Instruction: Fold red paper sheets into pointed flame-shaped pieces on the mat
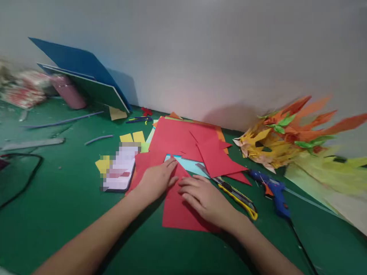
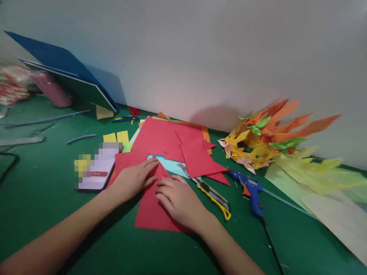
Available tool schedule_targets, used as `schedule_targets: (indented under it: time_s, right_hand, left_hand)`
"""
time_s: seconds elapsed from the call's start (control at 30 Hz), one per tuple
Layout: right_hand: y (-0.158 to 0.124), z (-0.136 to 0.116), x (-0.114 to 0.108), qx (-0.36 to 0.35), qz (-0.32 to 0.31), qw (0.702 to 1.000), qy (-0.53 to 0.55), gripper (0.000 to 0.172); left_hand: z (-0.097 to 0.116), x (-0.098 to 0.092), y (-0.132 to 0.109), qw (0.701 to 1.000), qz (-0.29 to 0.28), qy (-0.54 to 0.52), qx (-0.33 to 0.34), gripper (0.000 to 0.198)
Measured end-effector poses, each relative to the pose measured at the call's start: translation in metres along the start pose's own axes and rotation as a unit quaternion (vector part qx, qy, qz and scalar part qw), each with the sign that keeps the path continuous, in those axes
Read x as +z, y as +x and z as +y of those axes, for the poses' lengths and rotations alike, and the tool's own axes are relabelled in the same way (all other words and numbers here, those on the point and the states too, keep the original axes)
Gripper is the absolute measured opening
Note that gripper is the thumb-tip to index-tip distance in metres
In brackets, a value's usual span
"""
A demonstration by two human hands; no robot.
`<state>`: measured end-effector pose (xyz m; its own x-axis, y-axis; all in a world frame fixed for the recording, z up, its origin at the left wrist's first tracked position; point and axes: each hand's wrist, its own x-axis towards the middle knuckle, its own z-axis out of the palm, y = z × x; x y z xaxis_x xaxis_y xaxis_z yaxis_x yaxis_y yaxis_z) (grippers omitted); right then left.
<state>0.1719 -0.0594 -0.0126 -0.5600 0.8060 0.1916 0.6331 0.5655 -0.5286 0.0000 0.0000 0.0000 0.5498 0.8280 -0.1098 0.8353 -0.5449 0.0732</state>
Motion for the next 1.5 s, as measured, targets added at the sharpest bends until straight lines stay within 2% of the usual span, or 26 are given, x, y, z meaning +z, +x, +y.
schedule_targets:
  time_s: [0.1,0.2,0.27,0.4,0.7,0.83,1.07,1.27,1.5]
  right_hand:
    - [0.01,0.002,0.002,0.044,0.007,0.998,-0.038,0.024]
    - [0.02,0.008,0.008,0.067,0.044,0.989,-0.12,0.025]
    - [0.025,0.014,0.014,0.068,0.058,0.983,-0.16,0.024]
    - [0.028,0.022,0.018,0.04,0.045,0.981,-0.183,0.022]
    - [-0.004,0.023,0.018,0.005,0.079,0.971,-0.224,0.03]
    - [-0.023,0.02,0.014,0.022,0.063,0.967,-0.245,0.034]
    - [-0.034,0.017,0.013,0.036,0.065,0.961,-0.268,0.024]
    - [-0.029,0.014,0.012,0.042,0.056,0.955,-0.289,0.019]
    - [-0.031,0.017,0.012,0.041,0.055,0.959,-0.275,0.02]
  left_hand:
    - [-0.002,0.002,0.002,1.0,-0.001,0.01,-0.013,0.051]
    - [-0.002,0.002,0.004,1.0,-0.005,0.013,-0.017,0.05]
    - [-0.002,0.002,0.004,1.0,-0.007,0.013,-0.016,0.05]
    - [-0.001,0.002,0.004,1.0,-0.004,0.014,-0.014,0.05]
    - [-0.001,0.003,0.004,1.0,0.004,0.022,-0.006,0.045]
    - [0.0,0.004,0.005,0.999,0.005,0.032,-0.003,0.043]
    - [0.007,0.002,0.003,0.992,-0.039,0.116,0.004,0.042]
    - [-0.001,0.005,0.004,0.99,0.026,0.125,0.065,0.039]
    - [-0.02,0.008,0.008,0.995,0.074,0.058,0.016,0.066]
